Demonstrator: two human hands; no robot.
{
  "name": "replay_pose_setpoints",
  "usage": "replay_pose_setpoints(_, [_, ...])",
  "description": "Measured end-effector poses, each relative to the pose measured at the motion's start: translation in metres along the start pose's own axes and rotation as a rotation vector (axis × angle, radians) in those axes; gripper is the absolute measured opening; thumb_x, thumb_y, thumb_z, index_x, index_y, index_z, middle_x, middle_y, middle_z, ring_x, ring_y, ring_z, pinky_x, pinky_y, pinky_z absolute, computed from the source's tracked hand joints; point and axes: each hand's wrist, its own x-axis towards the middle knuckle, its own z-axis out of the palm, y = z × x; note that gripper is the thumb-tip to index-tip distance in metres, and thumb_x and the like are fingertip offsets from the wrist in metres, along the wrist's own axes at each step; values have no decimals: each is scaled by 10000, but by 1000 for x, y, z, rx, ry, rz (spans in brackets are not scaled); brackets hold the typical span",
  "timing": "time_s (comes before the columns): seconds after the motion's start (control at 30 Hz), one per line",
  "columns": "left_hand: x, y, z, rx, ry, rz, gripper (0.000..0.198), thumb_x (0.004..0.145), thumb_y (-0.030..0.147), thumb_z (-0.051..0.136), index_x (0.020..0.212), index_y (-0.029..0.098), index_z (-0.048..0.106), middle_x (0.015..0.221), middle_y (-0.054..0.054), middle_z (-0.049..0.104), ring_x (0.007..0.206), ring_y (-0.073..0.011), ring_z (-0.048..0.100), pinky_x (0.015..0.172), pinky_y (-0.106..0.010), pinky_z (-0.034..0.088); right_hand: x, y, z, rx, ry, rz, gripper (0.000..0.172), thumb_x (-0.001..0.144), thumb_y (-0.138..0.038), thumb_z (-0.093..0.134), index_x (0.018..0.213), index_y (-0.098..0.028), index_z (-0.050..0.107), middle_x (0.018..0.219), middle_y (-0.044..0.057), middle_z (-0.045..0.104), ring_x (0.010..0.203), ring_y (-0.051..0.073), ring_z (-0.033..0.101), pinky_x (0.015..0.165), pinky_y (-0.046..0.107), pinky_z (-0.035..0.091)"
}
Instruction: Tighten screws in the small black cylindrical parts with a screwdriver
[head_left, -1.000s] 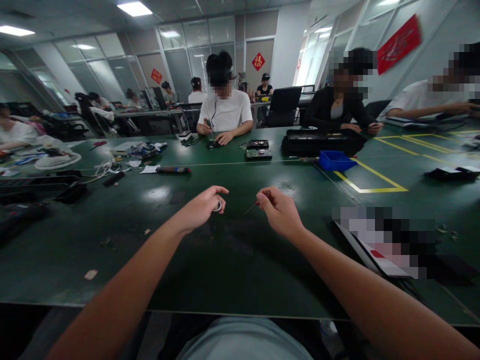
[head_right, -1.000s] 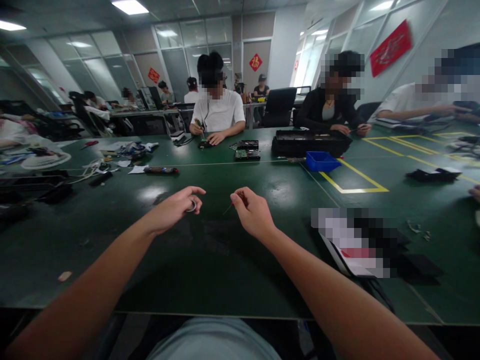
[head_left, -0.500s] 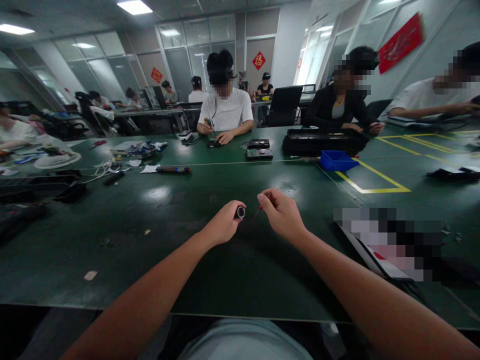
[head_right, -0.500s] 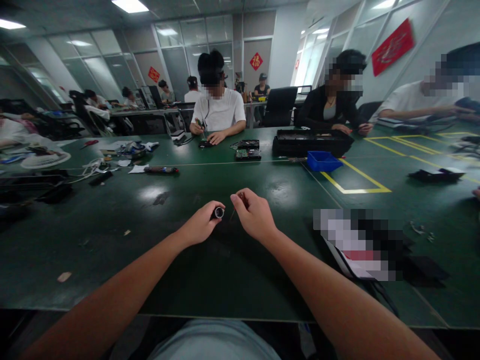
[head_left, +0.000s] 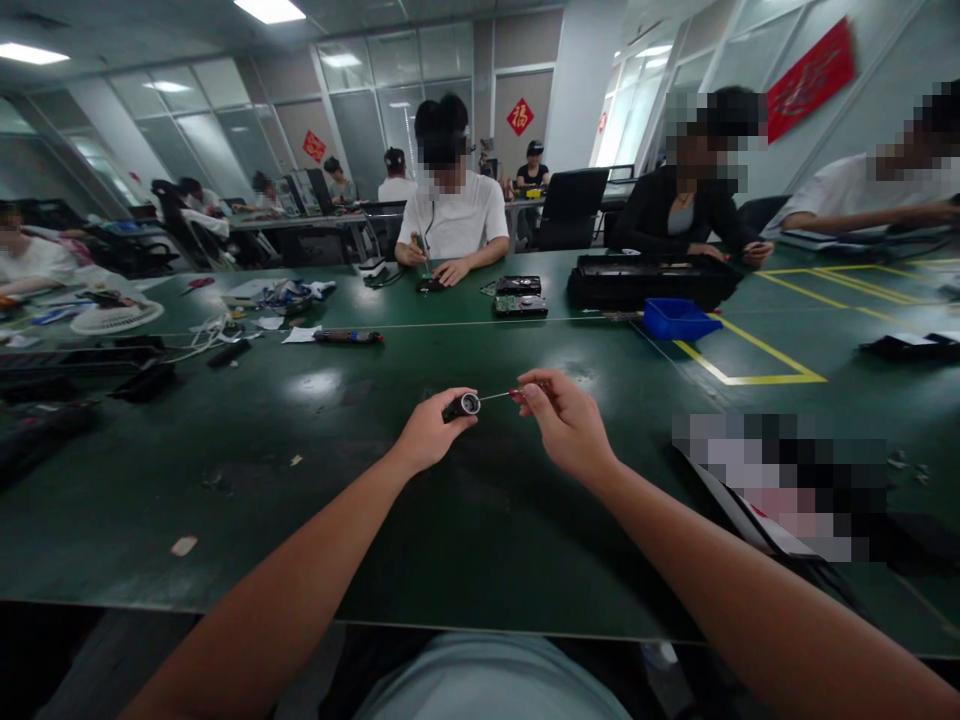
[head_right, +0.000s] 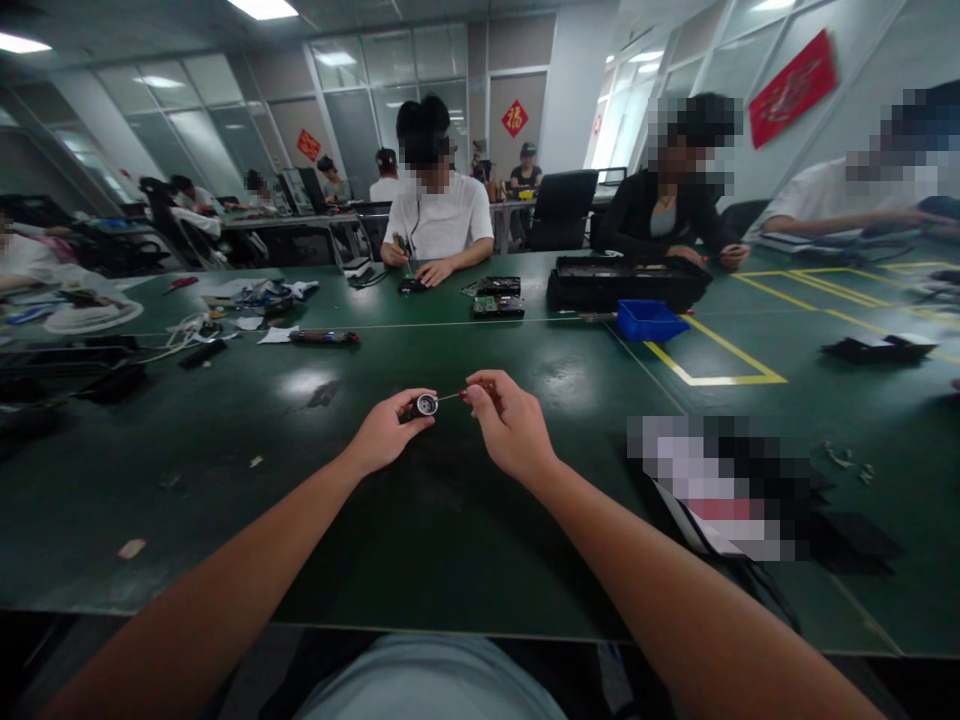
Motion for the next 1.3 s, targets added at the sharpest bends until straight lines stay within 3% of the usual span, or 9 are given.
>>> replay_pose_setpoints(0.33, [-4, 5, -1, 93, -5, 62, 430, 854, 261, 703, 1280, 262, 639, 1293, -52, 662, 1232, -256, 571, 1093, -452, 391, -1, 0, 0, 23, -31, 7, 227, 974, -371, 491, 1054, -205, 622, 894, 57, 739, 777, 186, 692, 706, 329, 523])
replay_pose_setpoints(0.57, [-4, 2, 0, 127, -5, 88, 433, 848, 257, 714, 1274, 279, 643, 1242, -50, 680, 1166, -253, 592, 1047, -450, 415, 2, -4, -2, -212, 33, 36, 330, 890, -497, 611, 718, -215, 610, 611, 3, 635, 522, 133, 523, 521, 276, 359])
replay_pose_setpoints(0.83, [-4, 5, -1, 130, -21, 86, 424, 851, 255, 708, 1269, 284, 644, 1211, -46, 687, 1137, -248, 596, 1020, -438, 425, 0, -5, -4, -143, -62, -82, 144, 927, -280, 514, 963, -220, 640, 849, 38, 705, 749, 184, 642, 675, 311, 461])
replay_pose_setpoints(1.03, [-4, 3, 0, 133, -26, 102, 419, 836, 245, 723, 1248, 282, 655, 1199, -41, 690, 1128, -241, 601, 1024, -431, 425, 1, -5, -4, -165, -73, -21, 291, 989, -408, 445, 896, -218, 645, 654, -5, 608, 592, 155, 572, 584, 289, 397])
replay_pose_setpoints(1.3, [-4, 6, 0, 145, -27, 95, 412, 831, 240, 727, 1237, 269, 660, 1185, -43, 695, 1112, -243, 607, 1014, -419, 430, 0, -4, -3, -112, -74, 6, 282, 999, -375, 415, 953, -216, 643, 676, -5, 597, 628, 156, 578, 604, 283, 401])
